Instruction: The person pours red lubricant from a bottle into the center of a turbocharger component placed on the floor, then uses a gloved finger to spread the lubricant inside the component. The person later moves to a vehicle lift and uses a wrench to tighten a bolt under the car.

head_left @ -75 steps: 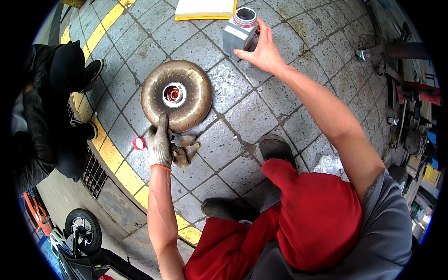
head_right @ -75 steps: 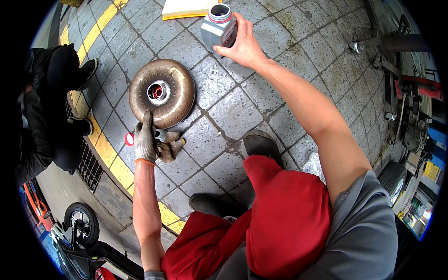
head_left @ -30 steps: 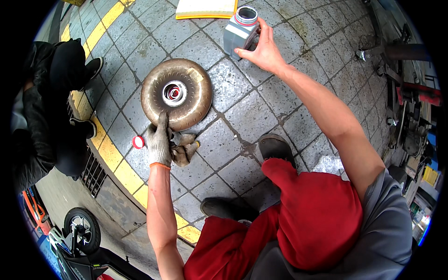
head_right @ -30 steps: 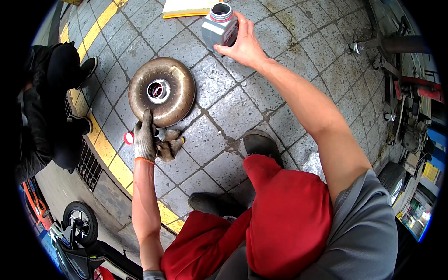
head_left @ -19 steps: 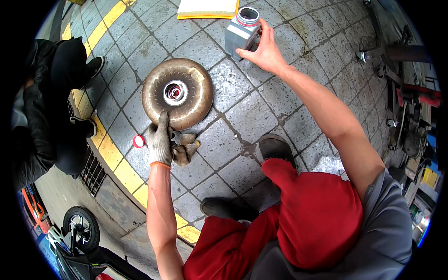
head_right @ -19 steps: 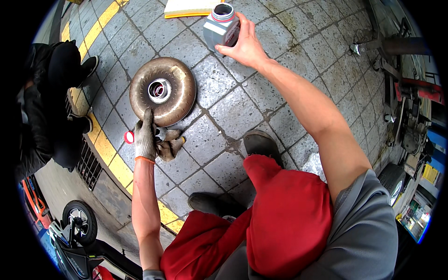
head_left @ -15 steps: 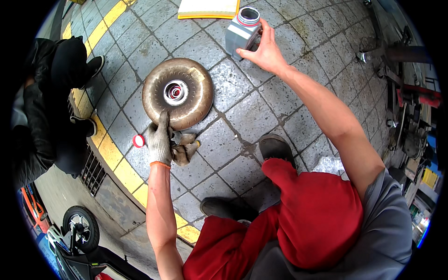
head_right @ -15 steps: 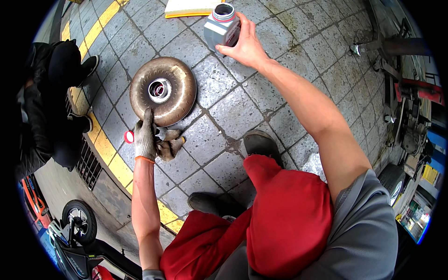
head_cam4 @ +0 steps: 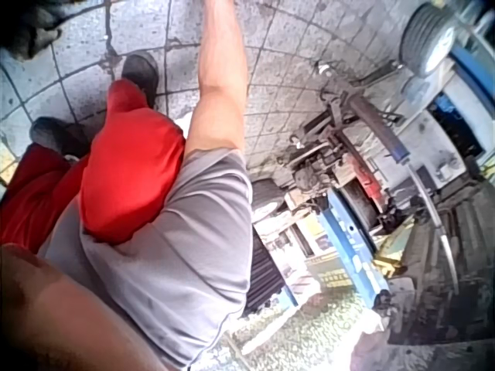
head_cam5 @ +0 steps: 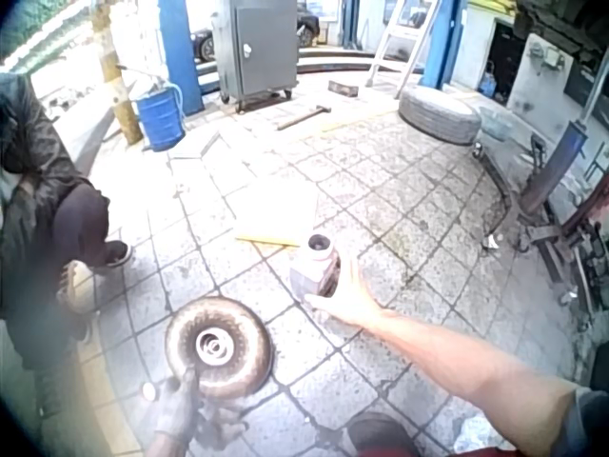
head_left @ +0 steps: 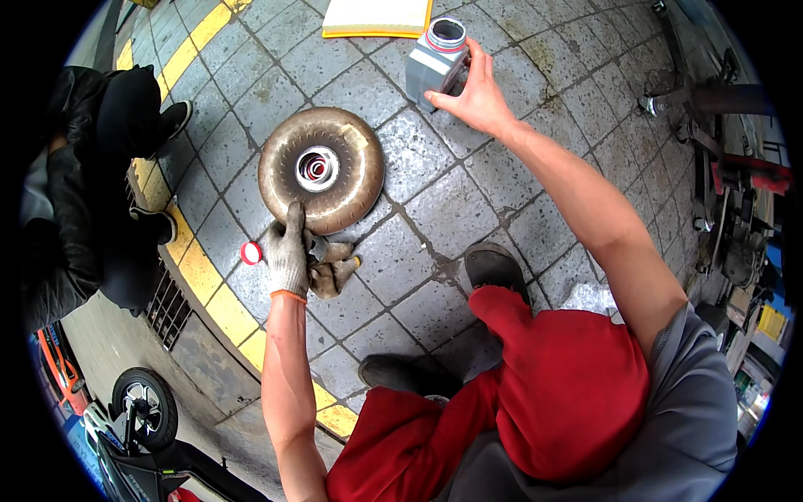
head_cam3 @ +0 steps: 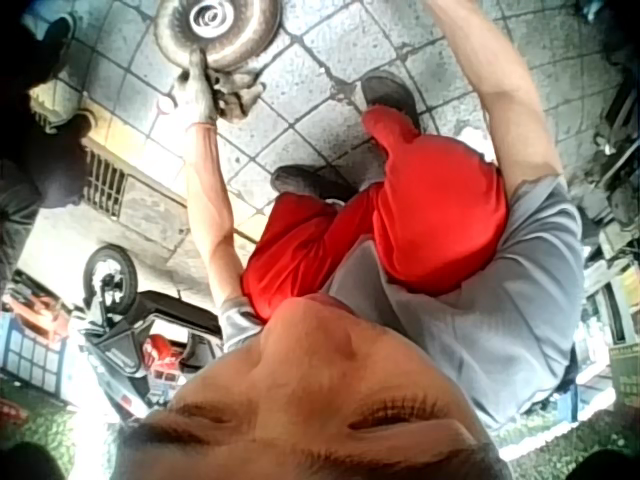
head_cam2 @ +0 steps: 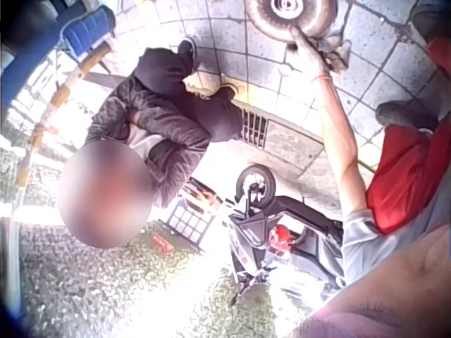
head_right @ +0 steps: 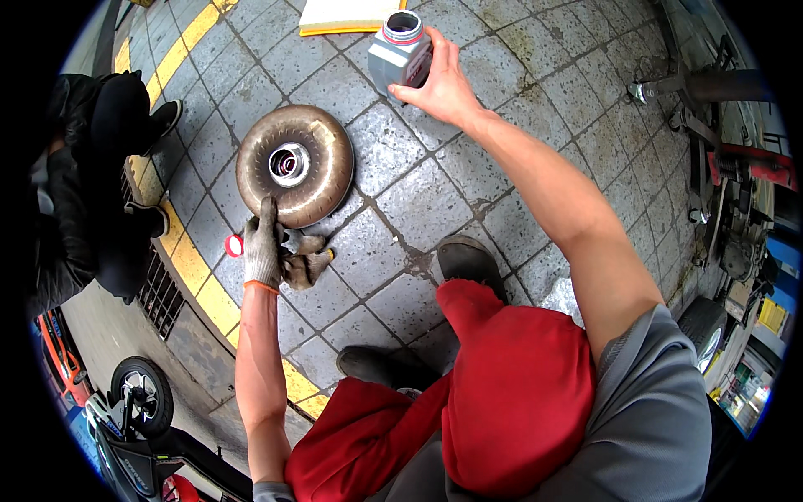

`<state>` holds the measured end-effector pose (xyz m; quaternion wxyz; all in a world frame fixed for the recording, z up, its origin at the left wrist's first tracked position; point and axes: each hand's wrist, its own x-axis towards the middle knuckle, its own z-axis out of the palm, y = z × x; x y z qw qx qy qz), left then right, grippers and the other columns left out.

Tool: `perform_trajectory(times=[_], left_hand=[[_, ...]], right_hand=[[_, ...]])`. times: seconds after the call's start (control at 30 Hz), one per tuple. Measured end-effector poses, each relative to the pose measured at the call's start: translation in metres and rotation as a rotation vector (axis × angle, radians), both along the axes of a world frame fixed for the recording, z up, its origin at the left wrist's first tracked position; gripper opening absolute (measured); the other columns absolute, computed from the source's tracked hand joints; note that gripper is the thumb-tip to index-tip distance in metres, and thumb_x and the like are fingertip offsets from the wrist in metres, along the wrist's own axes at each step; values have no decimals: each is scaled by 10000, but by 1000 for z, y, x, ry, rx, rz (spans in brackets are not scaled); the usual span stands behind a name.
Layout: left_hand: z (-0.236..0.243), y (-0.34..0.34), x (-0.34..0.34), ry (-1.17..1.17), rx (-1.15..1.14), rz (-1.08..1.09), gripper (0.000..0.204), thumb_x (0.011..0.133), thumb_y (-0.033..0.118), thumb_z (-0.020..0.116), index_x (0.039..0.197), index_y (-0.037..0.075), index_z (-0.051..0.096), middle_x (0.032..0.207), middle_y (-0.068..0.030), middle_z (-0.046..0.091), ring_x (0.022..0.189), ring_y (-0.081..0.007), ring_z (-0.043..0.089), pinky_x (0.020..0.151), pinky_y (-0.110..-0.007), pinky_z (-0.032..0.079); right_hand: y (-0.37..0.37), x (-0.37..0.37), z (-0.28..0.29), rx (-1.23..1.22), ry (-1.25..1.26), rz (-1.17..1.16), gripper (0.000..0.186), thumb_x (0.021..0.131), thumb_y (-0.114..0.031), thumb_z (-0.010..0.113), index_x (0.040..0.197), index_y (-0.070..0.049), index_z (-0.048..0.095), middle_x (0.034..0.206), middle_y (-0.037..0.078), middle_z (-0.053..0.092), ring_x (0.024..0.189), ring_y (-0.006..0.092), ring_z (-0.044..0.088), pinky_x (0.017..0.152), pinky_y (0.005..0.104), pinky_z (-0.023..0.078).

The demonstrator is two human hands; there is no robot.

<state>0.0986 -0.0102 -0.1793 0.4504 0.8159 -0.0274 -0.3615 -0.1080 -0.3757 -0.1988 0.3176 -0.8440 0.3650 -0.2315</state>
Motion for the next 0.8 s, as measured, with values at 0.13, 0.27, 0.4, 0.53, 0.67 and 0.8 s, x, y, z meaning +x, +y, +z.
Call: perform_trajectory(times=[0.13,0.27,0.4,0.53,0.67,0.8], left_hand=[[-5,5,1,5,-28,-3,692,984,603,741,1207,-48,670,885,-17,603,762,-118,539,663,-302,478],[-9,11,-1,41,-21,32,660,997,607,723,1194,-22,687,882,-3,606,740,-107,524,648,-289,455],[-11,13,-2,50,-18,65,583,1005,581,727,1085,5,675,812,13,579,684,-92,492,606,-274,417],[-9,13,-5,52,-25,69,600,1000,584,730,1105,-4,680,843,-2,598,720,-110,514,649,-290,446],[-14,16,-1,86,-21,75,702,990,595,735,1278,-44,686,1000,-40,659,857,-135,573,753,-310,502],[-18,10,7,49,-95,112,687,982,537,769,1323,-49,661,1016,-27,659,847,-116,559,730,-286,489]], right_hand=[[0,0,0,19,-4,0,1258,776,-429,934,1667,-85,116,1567,280,305,1482,446,410,1233,509,425],[0,1,0,33,-25,3,1263,774,-432,937,1669,-89,113,1571,282,300,1484,447,413,1239,505,422],[-3,1,-5,26,-29,-4,1271,771,-436,940,1671,-91,110,1580,283,292,1484,446,419,1248,498,418],[-1,1,-3,22,-16,-6,1274,772,-441,938,1674,-102,104,1583,282,290,1483,442,426,1248,497,419],[0,2,-1,16,8,-6,1264,776,-444,931,1673,-108,105,1584,283,290,1486,444,423,1243,499,423],[1,3,0,21,10,-7,1258,778,-446,926,1672,-109,107,1582,284,295,1483,449,426,1238,507,428]])
